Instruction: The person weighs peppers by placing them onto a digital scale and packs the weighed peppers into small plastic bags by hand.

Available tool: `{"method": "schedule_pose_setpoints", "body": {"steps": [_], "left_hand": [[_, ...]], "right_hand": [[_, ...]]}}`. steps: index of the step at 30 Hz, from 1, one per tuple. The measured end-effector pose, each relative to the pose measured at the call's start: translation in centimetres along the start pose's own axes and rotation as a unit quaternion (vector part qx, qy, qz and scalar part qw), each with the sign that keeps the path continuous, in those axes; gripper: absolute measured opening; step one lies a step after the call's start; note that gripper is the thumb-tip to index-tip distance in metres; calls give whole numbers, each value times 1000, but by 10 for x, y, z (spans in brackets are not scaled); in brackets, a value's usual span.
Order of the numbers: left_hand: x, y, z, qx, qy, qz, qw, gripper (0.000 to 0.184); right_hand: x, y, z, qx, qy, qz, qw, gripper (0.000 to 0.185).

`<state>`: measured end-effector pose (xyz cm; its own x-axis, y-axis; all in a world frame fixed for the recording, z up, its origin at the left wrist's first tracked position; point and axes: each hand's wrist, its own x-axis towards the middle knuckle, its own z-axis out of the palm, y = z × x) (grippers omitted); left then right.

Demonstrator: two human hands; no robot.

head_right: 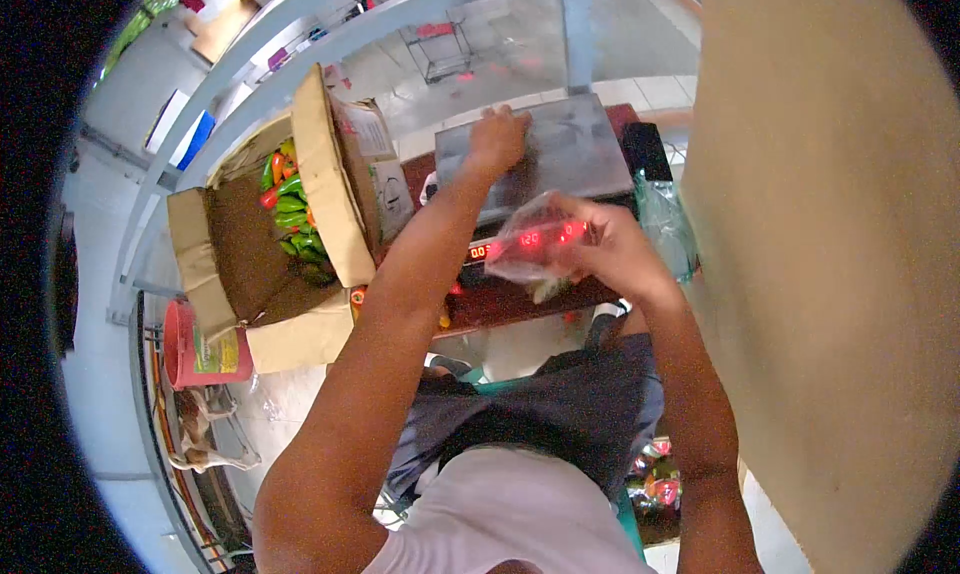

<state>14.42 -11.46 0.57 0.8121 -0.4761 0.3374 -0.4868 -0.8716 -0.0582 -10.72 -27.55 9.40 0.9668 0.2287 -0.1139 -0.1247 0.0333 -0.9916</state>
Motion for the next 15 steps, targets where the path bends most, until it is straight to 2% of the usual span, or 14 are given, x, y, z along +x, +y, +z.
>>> {"method": "schedule_pose_setpoints", "body": {"steps": [3, 4, 5, 7, 10, 13, 15], "left_hand": [[-15, 15, -51, -264, 75, -92, 957, 34], [-26, 23, -71, -466, 110, -101, 872, 31], [-46, 32, -92, -645, 136, -108, 745, 29], [-95, 48, -136, -659, 81, -77, 744, 32], [-131, 59, -168, -496, -55, 49, 865, 36], [-138, 65, -89, -444, -89, 173, 875, 33], [-142, 70, -116, -276, -247, 191, 909, 33]], "right_hand": [[3, 21, -21, 33, 9, 33, 999, 63], [5, 27, -26, 57, 9, 40, 998, 63], [6, 29, -28, 75, 13, 41, 996, 64], [3, 18, -30, 45, 21, 39, 998, 64], [-1, 8, -26, 29, 22, 32, 999, 68], [-8, -5, -23, 18, 25, 42, 999, 75], [-11, 4, -28, -33, 26, 49, 998, 76]]}}
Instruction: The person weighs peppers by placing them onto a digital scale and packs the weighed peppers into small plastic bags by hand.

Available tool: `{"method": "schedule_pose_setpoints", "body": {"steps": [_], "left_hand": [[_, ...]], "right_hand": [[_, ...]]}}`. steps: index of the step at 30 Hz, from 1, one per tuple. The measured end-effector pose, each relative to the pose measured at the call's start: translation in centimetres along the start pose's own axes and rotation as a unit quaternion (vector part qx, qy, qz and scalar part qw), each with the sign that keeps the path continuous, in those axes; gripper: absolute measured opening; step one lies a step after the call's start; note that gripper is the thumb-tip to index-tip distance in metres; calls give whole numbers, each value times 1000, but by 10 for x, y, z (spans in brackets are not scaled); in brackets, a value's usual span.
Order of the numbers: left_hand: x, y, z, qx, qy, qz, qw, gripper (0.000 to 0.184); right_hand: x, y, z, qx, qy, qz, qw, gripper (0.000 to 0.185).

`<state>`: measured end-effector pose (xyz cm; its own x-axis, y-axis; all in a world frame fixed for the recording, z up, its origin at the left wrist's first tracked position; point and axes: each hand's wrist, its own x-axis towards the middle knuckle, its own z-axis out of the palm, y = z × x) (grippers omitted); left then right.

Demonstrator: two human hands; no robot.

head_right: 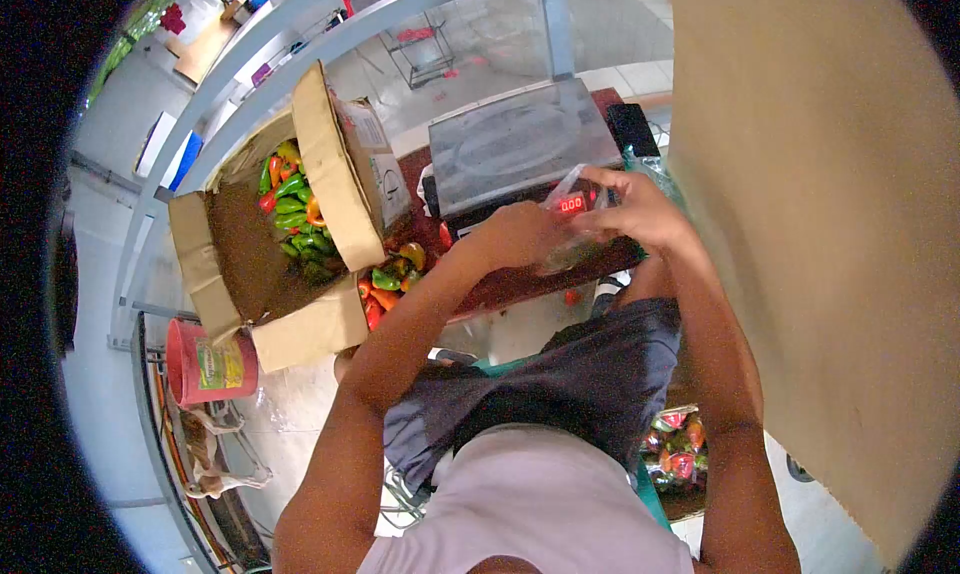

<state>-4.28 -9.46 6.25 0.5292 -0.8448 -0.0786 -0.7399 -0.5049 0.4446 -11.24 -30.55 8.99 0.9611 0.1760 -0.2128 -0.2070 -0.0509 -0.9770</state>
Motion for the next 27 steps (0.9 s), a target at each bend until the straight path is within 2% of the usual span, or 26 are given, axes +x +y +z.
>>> {"method": "schedule_pose_setpoints", "body": {"steps": [1, 4, 6, 7, 8, 10, 13, 14, 17, 19, 20, 23, 24, 26, 27], "left_hand": [[-5, 12, -8, 66, -87, -38, 993, 34], [-25, 20, -28, 74, -90, -33, 993, 25], [-31, -5, -13, 42, 28, 49, 998, 24], [-34, -9, -13, 29, 87, 89, 992, 23], [-36, -10, -11, 62, 57, 39, 996, 23], [-44, 2, -14, 122, -1, -59, 991, 21], [-69, 9, -37, 41, 193, 99, 975, 18], [-75, 18, -40, -20, 205, 60, 977, 15], [-69, -22, -14, 145, 37, -69, 986, 15], [-77, -26, -19, 87, 104, -48, 990, 25], [-83, -27, -17, 58, 130, -36, 989, 33], [-84, -27, 20, -4, 172, -34, 984, 50], [-83, -9, 19, -104, 191, -104, 971, 64], [-46, -17, 45, -119, 264, -29, 957, 55], [-33, -17, 42, -137, 267, -5, 954, 53]], "right_hand": [[-2, 6, -3, -25, 2, 5, 1000, 76], [-18, 26, -7, -62, -33, -43, 997, 80], [-20, 40, -4, -236, 24, -192, 952, 65], [-20, 38, -3, -297, 34, -222, 928, 57], [-19, 37, -2, -357, 48, -251, 899, 50], [-20, 23, -4, -438, 42, -216, 872, 33], [-26, -2, 7, -361, 106, -266, 888, 10], [-26, 0, 8, -387, 89, -263, 879, 11], [-13, 3, 8, -467, 42, -255, 846, 14], [-10, 8, 13, -511, 25, -244, 824, 14], [-9, 18, 15, -468, 34, -261, 844, 15], [-9, 18, 29, -450, 46, -272, 849, 13], [-8, 9, 34, -443, 48, -281, 850, 14], [-17, -11, 53, -424, 53, -294, 855, 16], [-26, -22, 62, -369, 78, -306, 874, 21]]}}
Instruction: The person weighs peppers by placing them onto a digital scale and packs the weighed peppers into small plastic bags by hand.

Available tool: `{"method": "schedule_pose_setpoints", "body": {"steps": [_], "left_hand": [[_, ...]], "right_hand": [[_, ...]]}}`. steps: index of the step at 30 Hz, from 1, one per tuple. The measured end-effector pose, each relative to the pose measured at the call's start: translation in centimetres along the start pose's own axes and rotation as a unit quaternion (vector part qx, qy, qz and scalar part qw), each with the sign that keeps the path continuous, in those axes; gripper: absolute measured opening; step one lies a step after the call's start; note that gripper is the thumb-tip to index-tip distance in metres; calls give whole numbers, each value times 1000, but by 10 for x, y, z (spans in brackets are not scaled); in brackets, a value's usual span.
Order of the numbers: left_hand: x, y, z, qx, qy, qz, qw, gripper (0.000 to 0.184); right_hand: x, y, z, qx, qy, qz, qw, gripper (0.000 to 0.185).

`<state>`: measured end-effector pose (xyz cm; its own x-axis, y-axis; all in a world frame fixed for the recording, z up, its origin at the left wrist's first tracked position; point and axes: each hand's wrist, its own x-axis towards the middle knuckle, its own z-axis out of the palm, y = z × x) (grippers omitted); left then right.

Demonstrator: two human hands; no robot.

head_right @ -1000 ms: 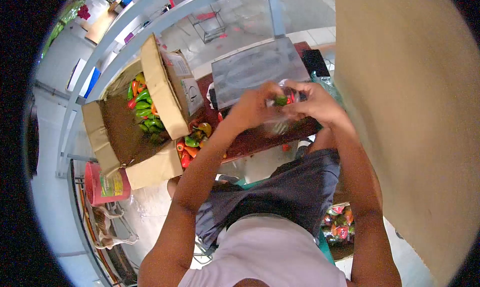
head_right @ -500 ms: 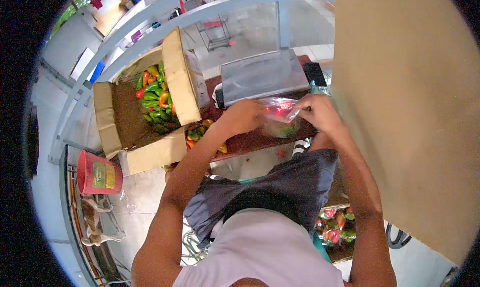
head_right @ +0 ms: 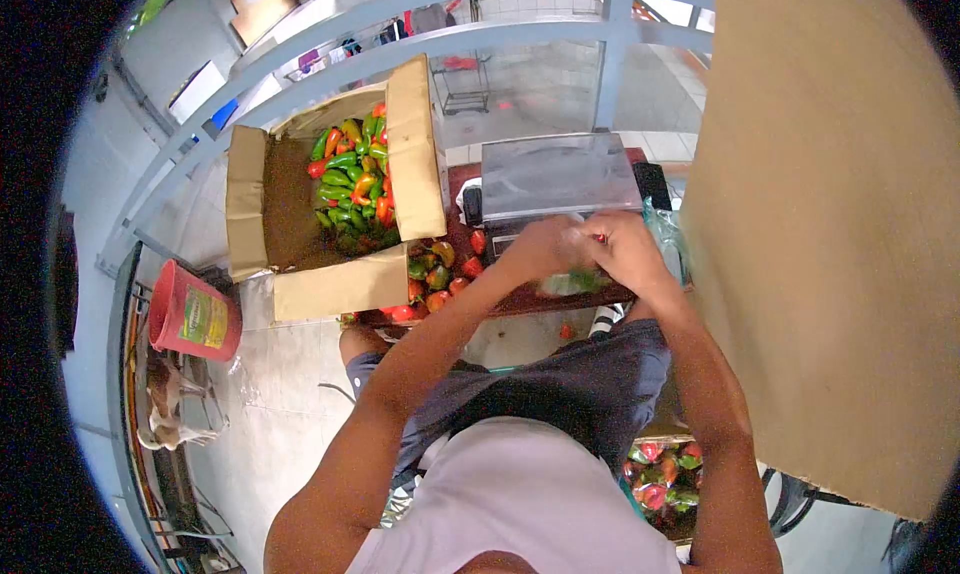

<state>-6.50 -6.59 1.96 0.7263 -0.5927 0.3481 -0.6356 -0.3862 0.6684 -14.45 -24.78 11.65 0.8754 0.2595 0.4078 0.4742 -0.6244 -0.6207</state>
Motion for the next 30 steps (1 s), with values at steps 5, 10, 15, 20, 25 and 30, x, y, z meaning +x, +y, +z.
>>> {"method": "schedule_pose_setpoints", "body": {"steps": [5, 10, 15, 20, 25, 30], "left_hand": [[29, 110, -99, -93, -69, 104, 988, 28], [39, 195, -154, -90, 0, 302, 949, 29], [1, 205, -195, 63, 191, 237, 950, 27], [-54, 126, -145, -38, 96, 57, 993, 20], [-67, 176, -150, 139, 146, 223, 954, 20], [-129, 157, -155, 227, -216, 274, 909, 28]], "right_hand": [[15, -38, -60, 90, 12, -53, 994, 68], [32, -100, -61, 167, -335, 17, 927, 66], [2, -120, 8, 468, -393, -8, 791, 47], [-84, -129, 77, 598, -508, 189, 590, 34], [-99, -119, 105, 647, -469, 123, 588, 33], [-82, -132, 62, 502, -434, 101, 741, 33]]}}
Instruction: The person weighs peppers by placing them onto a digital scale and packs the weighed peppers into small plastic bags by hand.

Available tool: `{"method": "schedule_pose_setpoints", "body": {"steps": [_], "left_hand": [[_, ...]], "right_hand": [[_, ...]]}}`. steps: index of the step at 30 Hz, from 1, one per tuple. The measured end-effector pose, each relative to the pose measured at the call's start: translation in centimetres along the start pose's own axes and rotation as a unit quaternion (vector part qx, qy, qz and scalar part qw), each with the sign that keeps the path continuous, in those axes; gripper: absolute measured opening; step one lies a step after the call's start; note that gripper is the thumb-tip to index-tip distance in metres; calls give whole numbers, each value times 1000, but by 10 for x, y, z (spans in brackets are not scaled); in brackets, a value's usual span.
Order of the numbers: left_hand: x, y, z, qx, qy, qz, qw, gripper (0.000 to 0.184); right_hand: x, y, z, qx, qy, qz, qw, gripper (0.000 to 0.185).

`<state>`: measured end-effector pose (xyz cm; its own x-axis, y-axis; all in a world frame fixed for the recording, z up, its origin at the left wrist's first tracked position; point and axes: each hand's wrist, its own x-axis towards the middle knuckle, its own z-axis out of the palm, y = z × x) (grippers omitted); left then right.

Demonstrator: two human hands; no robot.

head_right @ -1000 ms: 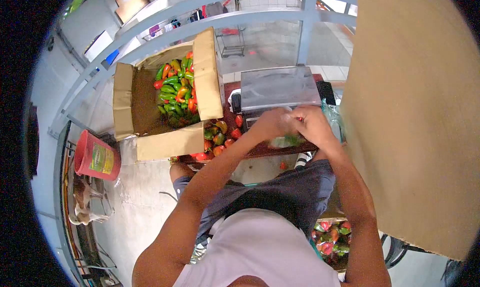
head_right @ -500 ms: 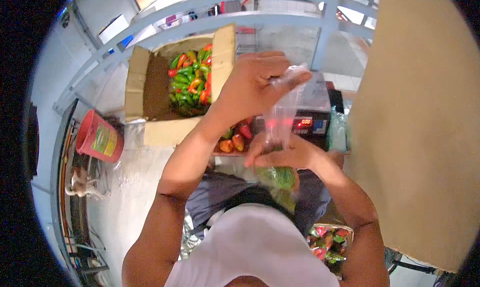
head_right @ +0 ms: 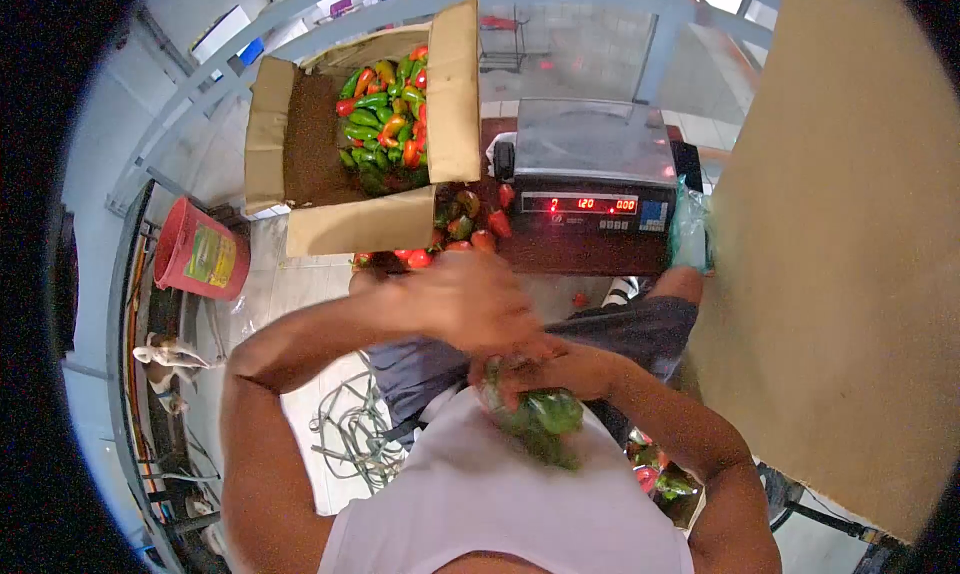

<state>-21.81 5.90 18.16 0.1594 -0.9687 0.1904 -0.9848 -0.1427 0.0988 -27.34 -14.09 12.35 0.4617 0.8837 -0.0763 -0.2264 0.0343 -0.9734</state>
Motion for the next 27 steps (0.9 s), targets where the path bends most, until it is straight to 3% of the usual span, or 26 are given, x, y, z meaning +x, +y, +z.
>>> {"method": "schedule_pose_setpoints", "body": {"steps": [2, 3, 4, 6, 7, 9, 10, 12, 13, 15, 16, 17, 19, 20, 23, 24, 25, 26, 27], "left_hand": [[-24, 2, -28, 56, 23, 21, 998, 25], [-30, 6, -37, 78, 34, 34, 996, 23], [-33, 9, -37, 74, 36, 19, 996, 25], [-34, 15, -39, 72, 46, -20, 996, 28], [-33, 24, -44, 19, 45, -96, 994, 26], [-18, 41, -32, -62, 179, -123, 974, 23], [-5, 54, -23, -103, 243, -133, 955, 23], [34, 92, -10, -410, 307, -142, 847, 12], [50, 103, 3, -546, 280, -129, 779, 10], [59, 91, 35, -652, 257, -123, 702, 12], [54, 71, 46, -591, 261, -137, 751, 13], [49, 51, 56, -526, 263, -151, 795, 13], [10, -5, 39, -284, 220, -177, 916, 11], [-3, -15, 14, -174, 179, -206, 946, 9], [-2, 21, -6, -48, 158, -224, 960, 6], [10, 47, 3, -19, 128, -233, 964, 5], [15, 70, 22, -239, 192, -267, 914, 7], [15, 84, 41, -445, 246, -286, 813, 10], [9, 78, 62, -703, 196, -312, 609, 14]], "right_hand": [[-20, -3, 0, 192, 104, 87, 972, 33], [-26, 1, -18, -37, 120, -17, 992, 31], [-29, -21, -20, -204, 140, -92, 965, 30], [-38, -83, -16, -518, 153, -230, 810, 29], [-41, -93, -22, -562, 187, -263, 762, 27], [-46, -106, -33, -636, 252, -331, 650, 24], [-44, -108, -32, -617, 313, -361, 626, 23], [-37, -111, -27, -568, 427, -413, 570, 19], [-29, -110, -29, -532, 449, -478, 537, 14], [-16, -96, -13, -223, 403, -574, 677, 14], [-13, -86, -11, -55, 361, -591, 719, 15], [-15, -68, -29, 47, 202, -574, 792, 18], [-18, -36, -36, 41, 241, -442, 863, 16], [-18, -23, -37, 41, 258, -373, 890, 15], [-11, -4, -47, -134, 439, -302, 836, 24], [-5, -1, -46, -50, 427, -344, 835, 18], [4, 1, -43, 34, 410, -381, 828, 12], [12, 1, -39, 117, 388, -415, 814, 9], [13, -4, -35, 170, 335, -412, 831, 8]]}}
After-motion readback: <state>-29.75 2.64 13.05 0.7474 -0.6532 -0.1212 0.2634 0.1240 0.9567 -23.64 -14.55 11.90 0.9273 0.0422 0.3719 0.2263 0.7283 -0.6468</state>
